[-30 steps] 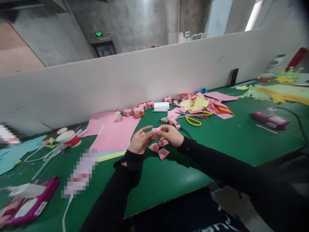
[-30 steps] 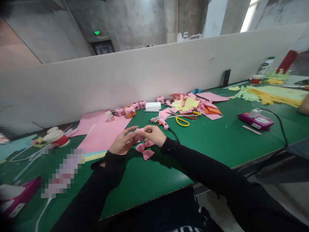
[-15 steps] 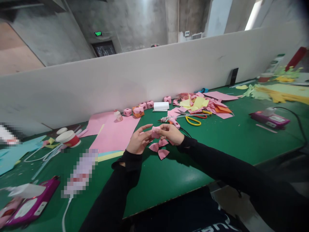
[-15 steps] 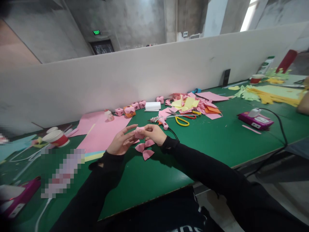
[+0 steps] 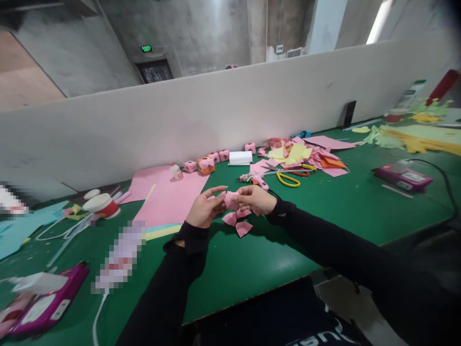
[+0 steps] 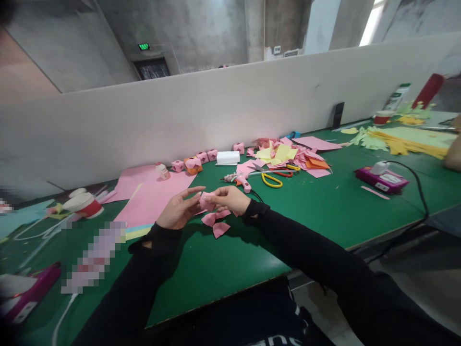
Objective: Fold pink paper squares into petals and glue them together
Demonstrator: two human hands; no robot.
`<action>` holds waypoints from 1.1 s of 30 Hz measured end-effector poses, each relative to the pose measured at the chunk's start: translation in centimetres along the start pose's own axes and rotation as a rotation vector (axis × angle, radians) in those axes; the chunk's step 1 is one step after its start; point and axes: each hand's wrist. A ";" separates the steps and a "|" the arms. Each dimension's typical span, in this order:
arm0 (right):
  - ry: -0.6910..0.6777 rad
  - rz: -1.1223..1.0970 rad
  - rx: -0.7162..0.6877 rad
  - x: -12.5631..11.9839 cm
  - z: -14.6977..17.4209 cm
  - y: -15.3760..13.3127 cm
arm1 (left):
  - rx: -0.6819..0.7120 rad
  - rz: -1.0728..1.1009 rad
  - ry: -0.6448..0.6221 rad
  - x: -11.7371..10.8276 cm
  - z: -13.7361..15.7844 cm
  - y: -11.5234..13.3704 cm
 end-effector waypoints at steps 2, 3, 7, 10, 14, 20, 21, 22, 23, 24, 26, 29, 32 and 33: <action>0.006 0.011 0.005 -0.1 0.0 -0.1 | -0.002 -0.007 -0.005 0.0 -0.1 0.1; 0.009 0.019 0.009 -0.1 0.0 -0.1 | 0.001 -0.012 -0.008 -0.1 -0.1 0.1; 0.005 0.076 0.039 -0.3 -0.2 -0.1 | 0.042 -0.055 0.012 0.0 0.1 0.3; -0.001 0.098 0.054 -0.4 -0.2 -0.1 | 0.048 -0.068 0.026 0.1 0.2 0.4; 0.053 0.097 0.015 -0.3 0.0 -0.2 | 0.026 -0.008 0.026 0.2 0.3 0.3; 0.128 0.199 -0.420 0.3 0.8 -0.1 | -0.025 0.015 0.035 0.3 0.3 0.2; 0.131 0.219 -0.471 0.4 0.8 0.0 | -0.031 0.022 0.036 0.3 0.3 0.1; 0.131 0.235 -0.508 0.5 0.8 0.1 | -0.036 0.028 0.036 0.3 0.3 0.1; 0.129 0.245 -0.532 0.5 0.7 0.1 | -0.041 0.034 0.038 0.3 0.2 0.1; 0.128 0.248 -0.549 0.5 0.7 0.2 | -0.044 0.039 0.037 0.2 0.2 0.1; 0.116 0.250 -0.554 0.4 0.5 0.2 | -0.052 0.048 0.028 0.2 0.2 0.1; 0.082 0.253 -0.503 0.2 0.4 0.0 | -0.069 0.052 0.008 0.1 0.1 0.2; 0.055 0.236 -0.461 0.0 0.5 -0.2 | -0.078 0.047 -0.011 -0.1 0.1 0.2; 0.048 0.225 -0.452 0.0 0.5 -0.2 | -0.080 0.043 -0.019 -0.1 0.1 0.2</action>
Point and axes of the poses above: each hand's wrist, its own z-axis away from the middle knuckle, its own x-axis out of the palm, y = z × x, and after that the axes turned 11 degrees about y, right-handed
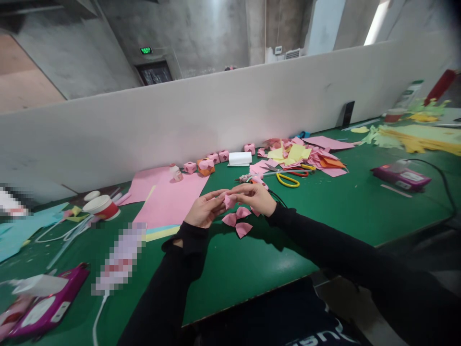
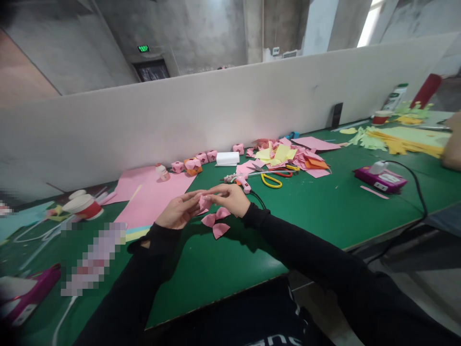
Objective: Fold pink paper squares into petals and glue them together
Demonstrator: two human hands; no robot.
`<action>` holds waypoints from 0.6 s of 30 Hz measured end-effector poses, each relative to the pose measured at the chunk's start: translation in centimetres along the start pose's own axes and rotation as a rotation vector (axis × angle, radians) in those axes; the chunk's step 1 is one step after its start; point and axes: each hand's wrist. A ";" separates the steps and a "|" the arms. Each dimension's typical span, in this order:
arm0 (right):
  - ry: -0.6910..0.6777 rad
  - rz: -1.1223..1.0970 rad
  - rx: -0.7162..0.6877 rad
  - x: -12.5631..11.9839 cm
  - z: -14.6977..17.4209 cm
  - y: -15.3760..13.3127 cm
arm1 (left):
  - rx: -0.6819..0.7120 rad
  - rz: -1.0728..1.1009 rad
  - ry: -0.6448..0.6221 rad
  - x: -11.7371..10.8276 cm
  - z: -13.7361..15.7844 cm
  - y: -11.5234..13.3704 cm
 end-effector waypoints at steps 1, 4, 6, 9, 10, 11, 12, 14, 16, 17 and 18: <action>-0.005 -0.011 0.007 0.0 0.0 0.0 | -0.003 -0.004 -0.007 0.0 0.0 0.0; -0.014 -0.028 0.025 0.0 -0.1 0.1 | -0.015 -0.015 -0.019 -0.1 -0.1 0.0; -0.019 -0.035 0.029 -0.1 -0.1 0.2 | -0.022 -0.012 -0.016 0.0 -0.1 0.1; -0.031 -0.035 0.026 -0.1 -0.2 0.4 | -0.031 -0.010 0.018 0.1 0.0 0.2; -0.032 -0.026 0.024 -0.1 -0.2 0.4 | -0.029 -0.018 0.029 0.1 0.0 0.2; -0.029 -0.012 0.019 -0.1 -0.1 0.4 | -0.023 -0.031 0.035 0.2 0.1 0.2; -0.020 0.005 0.012 0.0 -0.1 0.3 | -0.015 -0.047 0.034 0.2 0.1 0.2; 0.008 0.032 -0.002 0.2 0.1 0.1 | 0.000 -0.075 0.022 0.2 0.1 0.1; 0.021 0.007 0.014 0.4 0.2 -0.1 | 0.008 -0.075 0.017 0.2 0.1 0.1; 0.023 -0.037 0.045 0.4 0.2 -0.3 | 0.007 -0.063 0.021 0.2 0.1 0.1; 0.022 -0.097 0.093 0.5 0.2 -0.4 | 0.002 -0.044 0.028 0.2 0.1 0.1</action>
Point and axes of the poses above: each hand's wrist, its own z-axis away from the middle knuckle, its own x-axis out of the palm, y = z × x, and after that the axes turned 11 degrees about y, right-handed
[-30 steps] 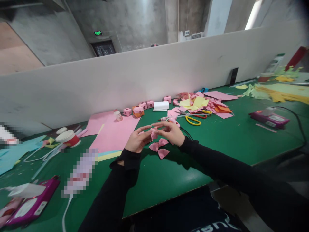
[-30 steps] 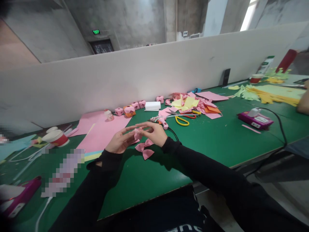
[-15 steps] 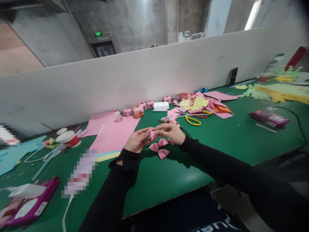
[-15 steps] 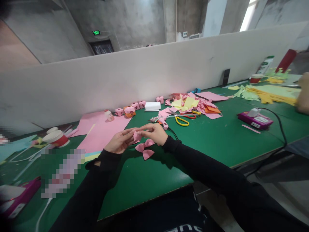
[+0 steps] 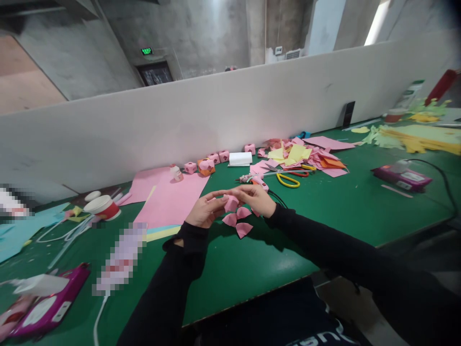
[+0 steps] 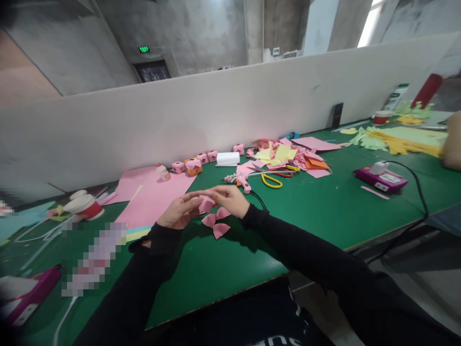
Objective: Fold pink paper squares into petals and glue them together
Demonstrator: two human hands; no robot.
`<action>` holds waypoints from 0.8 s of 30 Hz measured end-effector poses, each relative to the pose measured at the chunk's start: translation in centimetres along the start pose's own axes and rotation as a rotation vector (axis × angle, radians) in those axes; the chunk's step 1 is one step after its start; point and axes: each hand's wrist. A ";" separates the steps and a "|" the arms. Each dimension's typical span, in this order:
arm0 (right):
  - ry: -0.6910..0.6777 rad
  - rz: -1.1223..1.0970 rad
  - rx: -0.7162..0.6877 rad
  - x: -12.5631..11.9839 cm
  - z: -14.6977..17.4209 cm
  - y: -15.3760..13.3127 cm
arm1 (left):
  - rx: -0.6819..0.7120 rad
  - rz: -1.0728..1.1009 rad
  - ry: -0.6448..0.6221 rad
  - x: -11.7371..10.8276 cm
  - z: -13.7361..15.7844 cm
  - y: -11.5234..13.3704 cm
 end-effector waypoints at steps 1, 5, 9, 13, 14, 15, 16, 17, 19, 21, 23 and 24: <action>-0.003 -0.069 0.063 0.0 0.0 -0.1 | -0.006 0.024 0.012 0.0 0.0 0.0; -0.014 -0.270 0.347 0.0 -0.5 0.2 | -0.039 0.086 0.052 0.0 -0.1 0.1; -0.041 -0.324 0.451 -0.1 -0.6 0.7 | -0.042 0.078 0.066 0.0 -0.2 0.0; -0.082 -0.341 0.432 0.1 -0.2 0.9 | -0.029 0.069 0.069 0.1 -0.3 -0.1; -0.085 -0.347 0.434 0.2 -0.1 0.9 | -0.030 0.069 0.068 0.1 -0.2 -0.1; -0.085 -0.353 0.439 0.3 -0.1 0.8 | -0.033 0.069 0.067 0.2 -0.2 -0.1; -0.084 -0.359 0.448 0.3 0.0 0.8 | -0.037 0.069 0.064 0.2 -0.2 -0.1; -0.089 -0.362 0.457 0.3 0.0 0.9 | -0.042 0.068 0.059 0.2 -0.2 -0.1; -0.105 -0.363 0.472 0.2 -0.1 0.9 | -0.051 0.065 0.042 0.1 -0.2 -0.1; -0.117 -0.363 0.474 0.1 -0.2 1.0 | -0.056 0.058 0.025 0.0 -0.2 -0.1; -0.114 -0.361 0.473 0.1 -0.3 1.1 | -0.054 0.047 0.009 -0.1 -0.2 -0.1; -0.108 -0.356 0.473 0.0 -0.3 1.1 | -0.052 0.041 0.000 -0.1 -0.2 -0.1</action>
Point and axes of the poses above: each hand's wrist, its own z-axis away from the middle knuckle, its own x-axis out of the palm, y = z × x, and after that the axes turned 11 degrees about y, right-handed
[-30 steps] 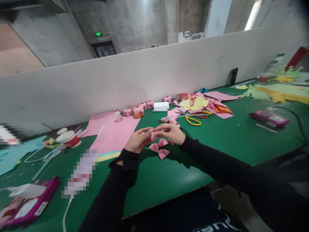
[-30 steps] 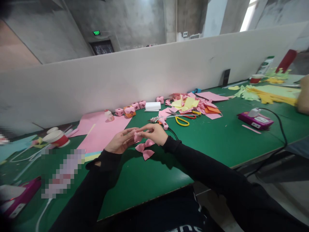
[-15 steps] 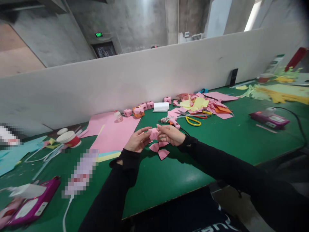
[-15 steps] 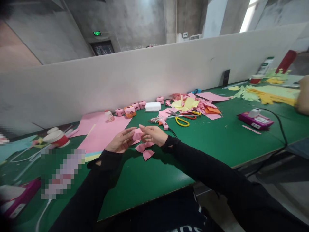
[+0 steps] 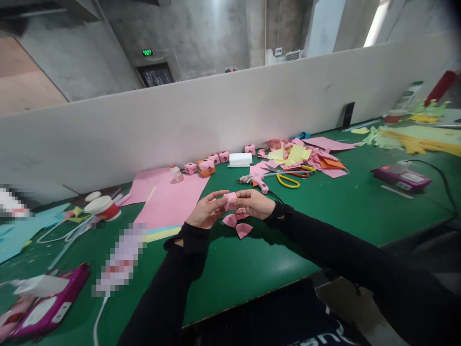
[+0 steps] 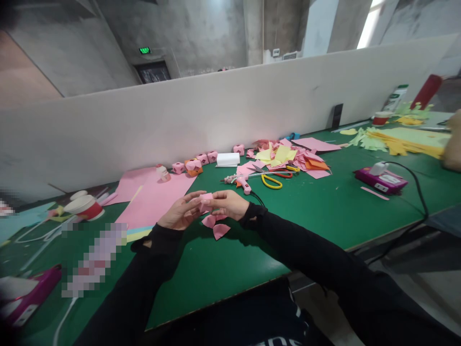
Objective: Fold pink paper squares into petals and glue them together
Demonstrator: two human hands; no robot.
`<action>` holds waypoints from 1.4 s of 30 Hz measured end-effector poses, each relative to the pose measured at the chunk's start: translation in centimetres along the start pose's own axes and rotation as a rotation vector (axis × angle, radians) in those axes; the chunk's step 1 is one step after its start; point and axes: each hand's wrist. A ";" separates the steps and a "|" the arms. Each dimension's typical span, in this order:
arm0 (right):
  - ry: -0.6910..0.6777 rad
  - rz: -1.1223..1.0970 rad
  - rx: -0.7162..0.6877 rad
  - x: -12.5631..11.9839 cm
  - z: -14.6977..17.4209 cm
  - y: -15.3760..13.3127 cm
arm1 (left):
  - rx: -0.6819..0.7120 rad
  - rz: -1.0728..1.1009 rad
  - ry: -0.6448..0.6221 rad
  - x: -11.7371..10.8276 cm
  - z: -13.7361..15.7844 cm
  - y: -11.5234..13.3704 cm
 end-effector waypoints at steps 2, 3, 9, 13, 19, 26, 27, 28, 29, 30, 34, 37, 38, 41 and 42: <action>0.015 0.016 -0.002 0.0 -0.1 0.1 | -0.002 -0.011 -0.017 0.0 0.0 -0.1; 0.023 0.028 -0.003 0.0 -0.1 0.1 | -0.005 -0.013 -0.022 0.0 0.0 -0.1; 0.044 0.020 -0.013 -0.2 -0.3 0.4 | -0.017 0.038 -0.014 0.1 -0.3 -0.6; 0.002 -0.028 -0.008 -0.3 -0.4 0.3 | -0.025 0.080 -0.015 -0.1 -0.4 -0.6; -0.011 0.058 -0.068 -0.4 -0.3 0.4 | -0.038 0.069 -0.044 -0.1 -0.2 -0.3; 0.129 0.719 -0.779 -1.1 -0.2 -0.1 | 0.026 -0.032 0.045 0.2 -0.4 -0.4; 0.154 0.883 -0.968 -1.3 -0.2 -0.3 | 0.036 -0.071 0.061 0.2 -0.4 -0.5; 0.167 1.035 -1.139 -1.5 -0.1 -0.5 | 0.036 -0.114 0.063 0.3 -0.4 -0.6; 0.155 1.174 -1.275 -1.6 0.0 -0.7 | 0.025 -0.156 0.053 0.3 -0.4 -0.7; 0.129 1.291 -1.388 -1.7 0.0 -0.8 | 0.012 -0.186 0.038 0.4 -0.4 -0.7; 0.002 1.534 -1.628 -1.7 0.0 -0.9 | 0.068 -0.205 0.040 0.7 -0.3 -1.0; -0.023 1.588 -1.681 -1.6 -0.1 -0.7 | 0.127 -0.216 0.066 0.8 -0.1 -1.0; -0.022 1.599 -1.691 -1.6 -0.2 -0.7 | 0.134 -0.224 0.072 0.8 -0.2 -1.1; -0.018 1.615 -1.719 -1.6 -0.3 -0.6 | 0.164 -0.253 0.106 0.6 -0.4 -1.3; -0.017 1.615 -1.727 -1.7 -0.3 -0.5 | 0.177 -0.266 0.118 0.5 -0.5 -1.4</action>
Point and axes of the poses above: each hand's wrist, its own z-axis away from the middle knuckle, its own x-axis out of the palm, y = z × x, and after that the axes turned 11 degrees about y, right-handed
